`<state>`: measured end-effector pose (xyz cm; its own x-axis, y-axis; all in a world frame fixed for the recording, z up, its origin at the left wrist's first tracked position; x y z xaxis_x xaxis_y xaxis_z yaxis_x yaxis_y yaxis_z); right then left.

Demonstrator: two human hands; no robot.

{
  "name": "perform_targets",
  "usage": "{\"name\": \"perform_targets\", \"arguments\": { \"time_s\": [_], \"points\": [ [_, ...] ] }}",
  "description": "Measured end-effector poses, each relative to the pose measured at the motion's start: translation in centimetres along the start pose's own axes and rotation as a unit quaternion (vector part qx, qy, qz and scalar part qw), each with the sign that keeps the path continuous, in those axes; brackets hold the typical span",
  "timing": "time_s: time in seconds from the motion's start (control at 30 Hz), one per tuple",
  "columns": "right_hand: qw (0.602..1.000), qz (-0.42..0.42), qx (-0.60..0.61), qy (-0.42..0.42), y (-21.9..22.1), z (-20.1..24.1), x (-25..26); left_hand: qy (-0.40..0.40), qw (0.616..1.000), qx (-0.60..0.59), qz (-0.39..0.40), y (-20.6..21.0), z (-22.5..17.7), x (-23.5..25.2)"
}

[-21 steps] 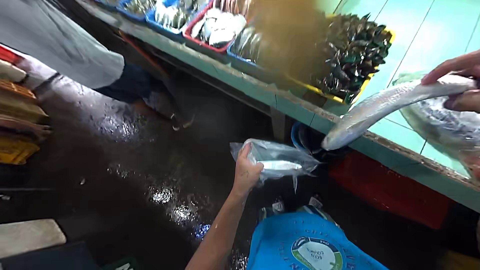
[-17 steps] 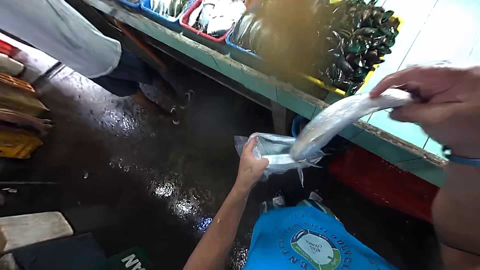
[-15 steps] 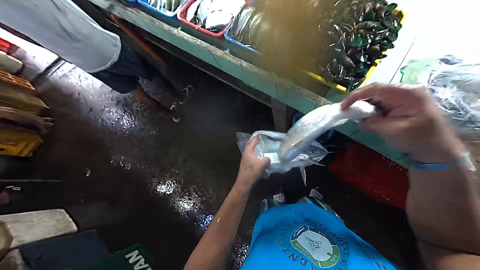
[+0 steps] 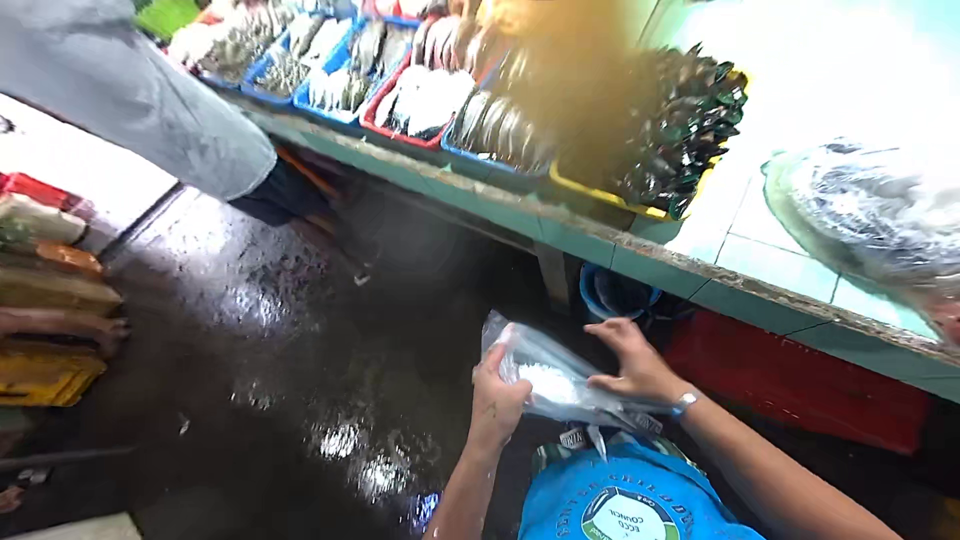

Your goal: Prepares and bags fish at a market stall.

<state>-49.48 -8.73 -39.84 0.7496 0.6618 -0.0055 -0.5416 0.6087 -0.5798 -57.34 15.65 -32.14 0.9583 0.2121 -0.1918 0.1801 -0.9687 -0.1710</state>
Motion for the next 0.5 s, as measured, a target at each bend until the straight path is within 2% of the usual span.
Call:
{"name": "perform_targets", "arguments": {
  "time_s": [0.1,0.17,0.27,0.37,0.5],
  "points": [
    [0.988,0.095,0.101,0.074,4.8,-1.2,2.4,0.032,0.998,0.049,0.022,0.9,-2.3,0.5],
    [0.982,0.066,0.16,0.069,4.3,0.0,2.7,0.059,0.997,0.051,0.025,1.2,-4.4,0.9],
    [0.967,-0.048,0.251,0.006,-2.1,3.9,1.5,0.116,0.993,0.023,0.017,1.5,-9.3,2.2],
    [0.938,-0.117,0.322,-0.055,-10.1,8.2,-0.6,0.189,0.981,0.018,0.047,3.0,-15.7,3.8],
    [0.938,-0.174,0.297,-0.048,-19.8,12.4,-2.2,0.255,0.948,0.142,0.124,6.7,-24.0,7.7]
  ]
}}
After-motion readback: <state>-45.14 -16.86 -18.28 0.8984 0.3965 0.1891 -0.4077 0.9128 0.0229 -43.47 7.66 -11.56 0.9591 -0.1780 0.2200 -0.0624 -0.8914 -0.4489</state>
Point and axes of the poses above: each hand's wrist, its own x-axis towards the middle knuckle, its own y-axis out of the palm, z = x × y, the point moved 2 cm from there along x, towards the middle knuckle, and after that the axes turned 5 degrees about z, right-handed, at the moved point
